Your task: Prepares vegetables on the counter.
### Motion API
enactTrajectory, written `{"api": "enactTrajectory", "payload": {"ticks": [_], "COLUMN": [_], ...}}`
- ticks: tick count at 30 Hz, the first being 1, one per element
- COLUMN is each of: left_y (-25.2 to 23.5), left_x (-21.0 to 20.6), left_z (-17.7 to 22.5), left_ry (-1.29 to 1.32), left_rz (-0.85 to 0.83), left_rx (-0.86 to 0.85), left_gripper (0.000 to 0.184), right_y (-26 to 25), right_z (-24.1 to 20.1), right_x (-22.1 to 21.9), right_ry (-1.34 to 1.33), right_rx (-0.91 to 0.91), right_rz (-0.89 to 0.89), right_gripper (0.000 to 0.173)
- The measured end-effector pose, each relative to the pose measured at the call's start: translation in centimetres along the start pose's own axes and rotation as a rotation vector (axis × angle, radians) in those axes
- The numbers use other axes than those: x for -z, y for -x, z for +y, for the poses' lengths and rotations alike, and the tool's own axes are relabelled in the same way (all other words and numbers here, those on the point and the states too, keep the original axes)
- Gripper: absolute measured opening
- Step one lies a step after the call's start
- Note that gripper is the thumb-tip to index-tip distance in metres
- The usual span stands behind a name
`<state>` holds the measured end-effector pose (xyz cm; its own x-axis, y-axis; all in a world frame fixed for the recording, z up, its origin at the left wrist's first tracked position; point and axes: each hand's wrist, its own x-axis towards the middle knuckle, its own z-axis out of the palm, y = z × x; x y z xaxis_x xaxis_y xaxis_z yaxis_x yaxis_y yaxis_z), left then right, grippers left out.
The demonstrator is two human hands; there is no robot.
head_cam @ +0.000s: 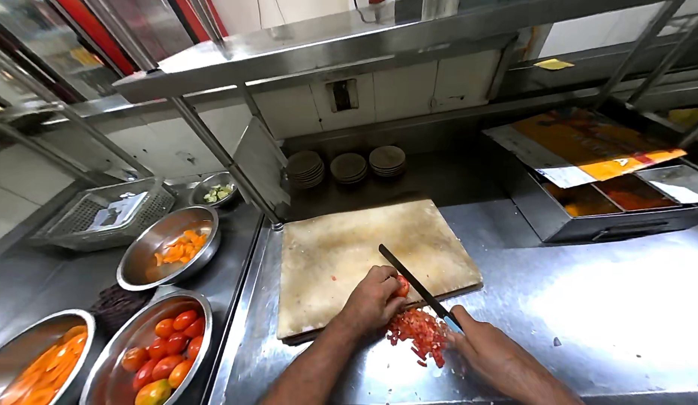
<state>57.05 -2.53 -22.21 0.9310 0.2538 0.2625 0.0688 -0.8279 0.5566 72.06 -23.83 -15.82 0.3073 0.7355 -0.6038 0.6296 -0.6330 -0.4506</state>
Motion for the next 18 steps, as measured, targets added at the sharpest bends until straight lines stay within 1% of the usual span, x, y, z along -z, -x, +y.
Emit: {"api": "enactTrajectory", "payload": {"ticks": [3, 6, 8, 9, 10, 12, 15, 16, 18], "left_y": [-0.1, -0.2, -0.2, -0.2, -0.2, 0.0, 0.3, 0.3, 0.3], "left_x": [0.0, -0.2, -0.1, 0.2, 0.6, 1.1, 0.9, 0.8, 0.4], "left_z": [-0.1, -0.1, 0.1, 0.1, 0.1, 0.2, -0.1, -0.2, -0.3], "left_ry": [-0.006, 0.01, 0.021, 0.026, 0.029, 0.034, 0.028, 0.026, 0.026], "left_rz": [0.007, -0.007, -0.025, -0.038, -0.047, -0.066, -0.045, -0.032, -0.007], "left_rx": [-0.012, -0.004, -0.007, -0.01, -0.013, -0.008, -0.016, -0.02, -0.025], "left_gripper": [0.024, 0.025, 0.026, 0.026, 0.027, 0.026, 0.025, 0.024, 0.023], "right_y": [1.3, -1.8, -4.5, -5.0, -4.9, -3.0, 0.2, 0.2, -1.8], "right_z": [-1.6, -3.2, -3.7, -3.8, -3.8, -3.2, -2.7, -2.9, -3.6], "right_x": [1.2, 0.5, 0.2, 0.4, 0.8, 1.4, 2.1, 2.0, 0.7], "right_ry": [0.125, 0.092, 0.048, 0.04, 0.042, 0.079, 0.158, 0.153, 0.105], "right_rx": [-0.054, -0.009, 0.025, 0.035, 0.041, 0.036, -0.004, -0.012, -0.013], "right_rz": [-0.038, -0.017, -0.014, -0.015, -0.017, -0.015, -0.056, -0.071, -0.065], "right_gripper": [0.039, 0.042, 0.042, 0.042, 0.043, 0.044, 0.04, 0.039, 0.042]}}
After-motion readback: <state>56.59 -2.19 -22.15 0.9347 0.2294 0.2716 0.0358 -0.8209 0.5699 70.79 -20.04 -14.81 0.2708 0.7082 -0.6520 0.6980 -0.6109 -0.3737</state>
